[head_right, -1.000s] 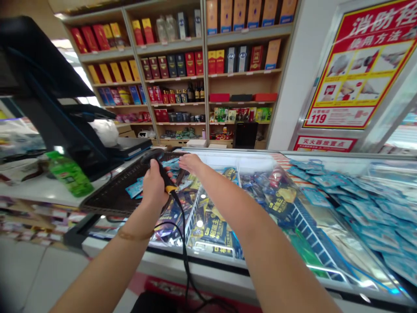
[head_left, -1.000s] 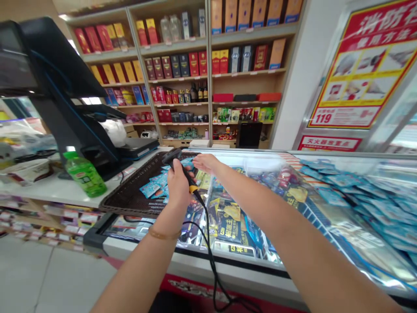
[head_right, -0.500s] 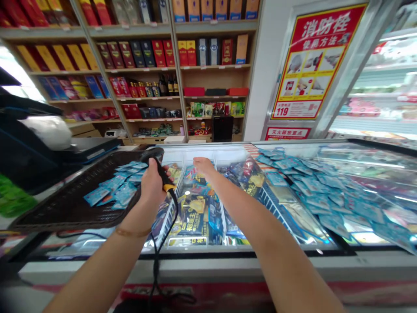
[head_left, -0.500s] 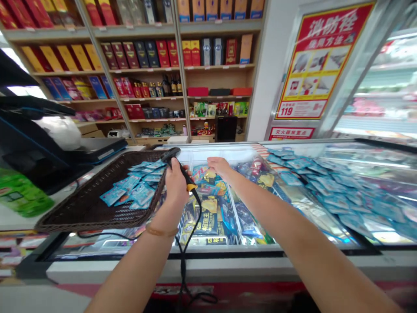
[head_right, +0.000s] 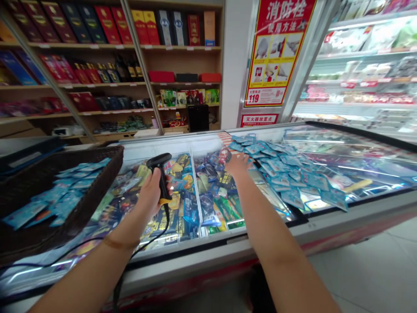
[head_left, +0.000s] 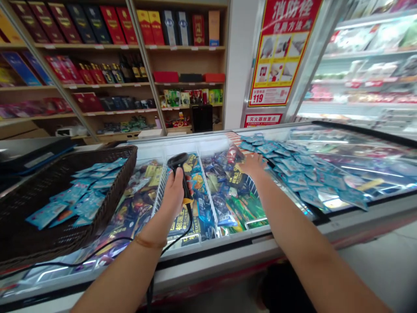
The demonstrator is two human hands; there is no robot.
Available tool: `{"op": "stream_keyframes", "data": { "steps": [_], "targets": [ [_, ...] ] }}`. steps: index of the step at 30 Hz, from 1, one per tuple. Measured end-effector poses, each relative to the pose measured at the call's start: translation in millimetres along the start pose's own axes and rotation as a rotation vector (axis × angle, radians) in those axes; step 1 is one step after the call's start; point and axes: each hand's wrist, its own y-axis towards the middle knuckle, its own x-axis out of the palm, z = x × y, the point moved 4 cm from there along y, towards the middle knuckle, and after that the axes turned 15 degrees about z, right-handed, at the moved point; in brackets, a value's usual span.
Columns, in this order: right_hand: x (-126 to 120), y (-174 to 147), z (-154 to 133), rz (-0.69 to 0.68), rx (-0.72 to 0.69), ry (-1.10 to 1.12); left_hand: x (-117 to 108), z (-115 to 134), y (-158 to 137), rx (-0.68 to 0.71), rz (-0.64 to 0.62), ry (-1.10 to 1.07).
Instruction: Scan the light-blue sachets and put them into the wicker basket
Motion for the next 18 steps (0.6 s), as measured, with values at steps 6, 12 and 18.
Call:
{"op": "stream_keyframes", "data": {
  "steps": [6,12,18],
  "targets": [
    [2,6,4,-0.081,-0.045,-0.073,-2,-1,-5,-0.027,-0.017,0.011],
    [-3,2,-4,-0.101,-0.111,-0.078,2,-6,-10,-0.038,-0.048,0.078],
    [-1,-5,-12,-0.183,-0.162,0.003,3,-9,-14,-0.019,-0.093,0.072]
  ]
}}
